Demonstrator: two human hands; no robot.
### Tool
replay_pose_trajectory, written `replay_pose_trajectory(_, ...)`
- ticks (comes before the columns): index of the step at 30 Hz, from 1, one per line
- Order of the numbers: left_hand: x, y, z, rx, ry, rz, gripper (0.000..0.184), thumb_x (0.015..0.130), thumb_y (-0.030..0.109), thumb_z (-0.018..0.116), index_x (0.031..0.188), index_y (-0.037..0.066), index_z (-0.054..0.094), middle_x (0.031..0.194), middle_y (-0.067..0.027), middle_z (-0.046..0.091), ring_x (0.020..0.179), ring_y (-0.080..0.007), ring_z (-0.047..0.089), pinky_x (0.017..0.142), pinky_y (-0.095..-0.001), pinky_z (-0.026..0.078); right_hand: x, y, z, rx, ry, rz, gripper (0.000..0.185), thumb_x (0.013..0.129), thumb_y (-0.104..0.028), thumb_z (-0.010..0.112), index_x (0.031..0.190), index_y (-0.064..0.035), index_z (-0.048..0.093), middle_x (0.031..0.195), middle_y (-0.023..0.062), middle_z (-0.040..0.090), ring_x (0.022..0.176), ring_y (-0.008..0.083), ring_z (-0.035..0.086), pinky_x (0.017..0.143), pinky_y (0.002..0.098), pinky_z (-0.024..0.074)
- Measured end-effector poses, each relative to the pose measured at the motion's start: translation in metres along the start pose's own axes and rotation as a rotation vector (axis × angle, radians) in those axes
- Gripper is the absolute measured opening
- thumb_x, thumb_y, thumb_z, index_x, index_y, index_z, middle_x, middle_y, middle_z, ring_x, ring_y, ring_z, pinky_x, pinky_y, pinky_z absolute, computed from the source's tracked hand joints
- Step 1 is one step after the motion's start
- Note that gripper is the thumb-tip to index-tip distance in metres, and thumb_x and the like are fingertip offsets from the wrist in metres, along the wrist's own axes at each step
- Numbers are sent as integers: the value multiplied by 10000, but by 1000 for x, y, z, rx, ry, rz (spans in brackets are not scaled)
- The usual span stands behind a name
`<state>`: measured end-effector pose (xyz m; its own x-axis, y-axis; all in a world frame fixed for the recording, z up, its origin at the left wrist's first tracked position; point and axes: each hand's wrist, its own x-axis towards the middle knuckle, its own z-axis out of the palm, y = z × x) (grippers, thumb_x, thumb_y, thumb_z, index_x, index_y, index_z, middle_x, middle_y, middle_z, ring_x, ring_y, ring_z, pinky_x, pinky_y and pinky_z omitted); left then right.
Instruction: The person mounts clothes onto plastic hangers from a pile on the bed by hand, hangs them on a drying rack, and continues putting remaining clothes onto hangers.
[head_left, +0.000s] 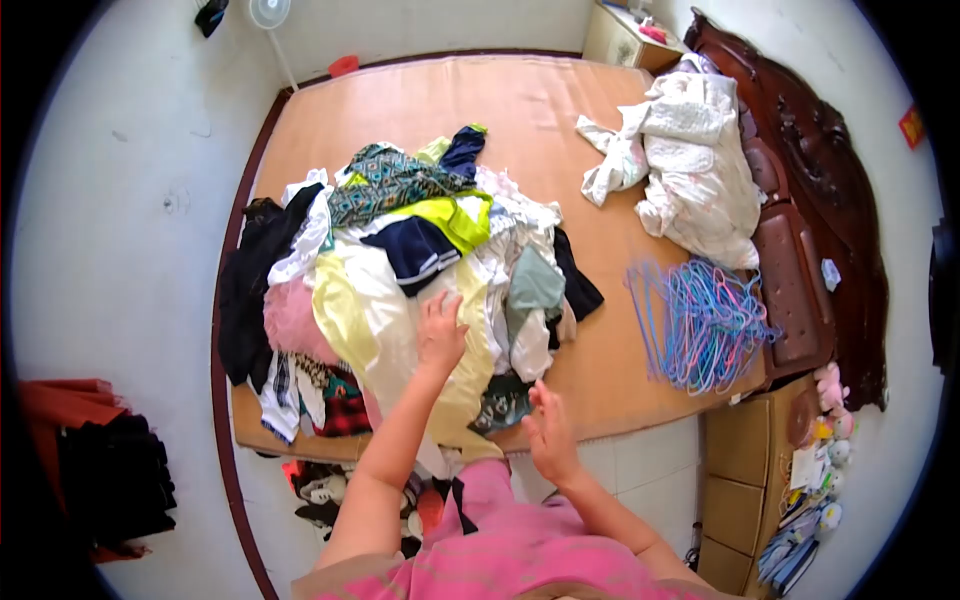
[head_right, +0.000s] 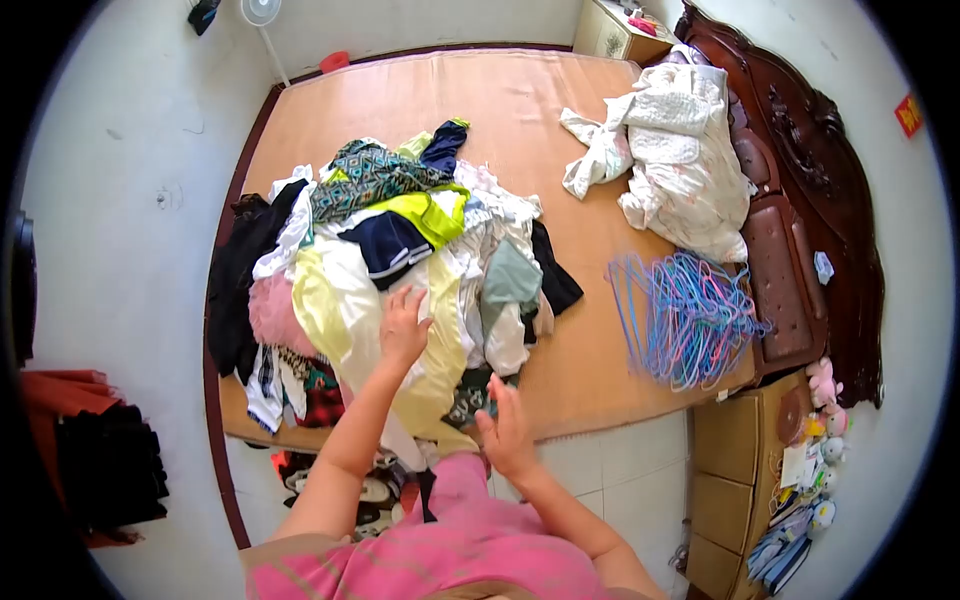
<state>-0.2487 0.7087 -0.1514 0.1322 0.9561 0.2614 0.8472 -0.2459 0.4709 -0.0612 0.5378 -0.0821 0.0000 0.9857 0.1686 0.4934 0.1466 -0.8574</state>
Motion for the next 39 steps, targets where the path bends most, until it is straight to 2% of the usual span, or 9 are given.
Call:
replay_pose_trajectory(5,125,-91,34,123,169,113,773,617,213,802,1303,91,465,1358,-166,408,1247,-339,384,1039,-435,321,61,11,52,-23,-123,84,515,910,-191,543,1353,1,363,1171,186,502,1038,335,523,891,386,426)
replay_pose_trajectory(14,269,-237,101,195,-208,-137,1359,459,460,868,1483,193,15,1534,-199,26,1375,-438,171,1100,-460,259,70,43,71,-133,-243,252,519,896,-170,567,1354,-21,373,1113,158,524,947,293,568,825,363,469)
replay_pose_trajectory(15,271,-240,108,132,-290,-193,1399,485,476,854,1474,175,-87,1465,-252,265,1295,-425,365,1031,-446,364,66,46,71,-143,-236,263,519,896,-170,567,1354,-21,373,1113,158,524,947,293,568,825,363,469)
replay_pose_trajectory(17,276,-229,96,46,-523,-397,1169,546,518,812,1465,132,200,1217,-253,559,1106,-384,566,920,-422,459,57,49,72,-66,-273,396,505,893,-142,558,1351,-20,386,1100,150,545,953,272,577,839,353,457)
replay_pose_trajectory(23,250,-241,114,205,-340,-208,382,813,422,625,867,47,671,900,-233,654,882,-392,628,779,-469,493,45,54,77,5,-348,452,458,927,-172,523,1345,-35,398,1063,150,558,942,253,595,831,334,467)
replay_pose_trajectory(28,181,-175,79,-180,-117,-136,312,904,308,513,811,17,573,783,-248,613,770,-457,579,665,-529,441,33,79,83,94,-408,467,424,957,-204,485,1347,-56,406,1093,139,579,978,246,592,844,335,471)
replay_pose_trajectory(32,73,-69,53,-494,-211,-170,302,887,261,557,771,-18,552,703,-248,581,674,-431,568,581,-483,429,43,92,75,871,-180,990,492,961,-390,456,1363,-111,410,1180,114,577,1016,262,587,872,354,478)
replay_pose_trajectory(35,-18,9,53,-1085,-384,-469,261,904,284,599,823,36,609,712,40,525,657,-76,462,561,-289,400,74,95,56,1201,134,1173,626,898,-565,471,1313,-97,462,1159,96,604,982,256,611,862,354,489)
replay_pose_trajectory(39,-82,117,35,-1492,-472,-587,305,905,238,607,1115,24,547,911,38,556,752,-47,487,660,-197,421,98,116,13,1053,107,1006,410,870,-331,600,1181,-72,533,1029,92,639,919,230,626,816,349,506)
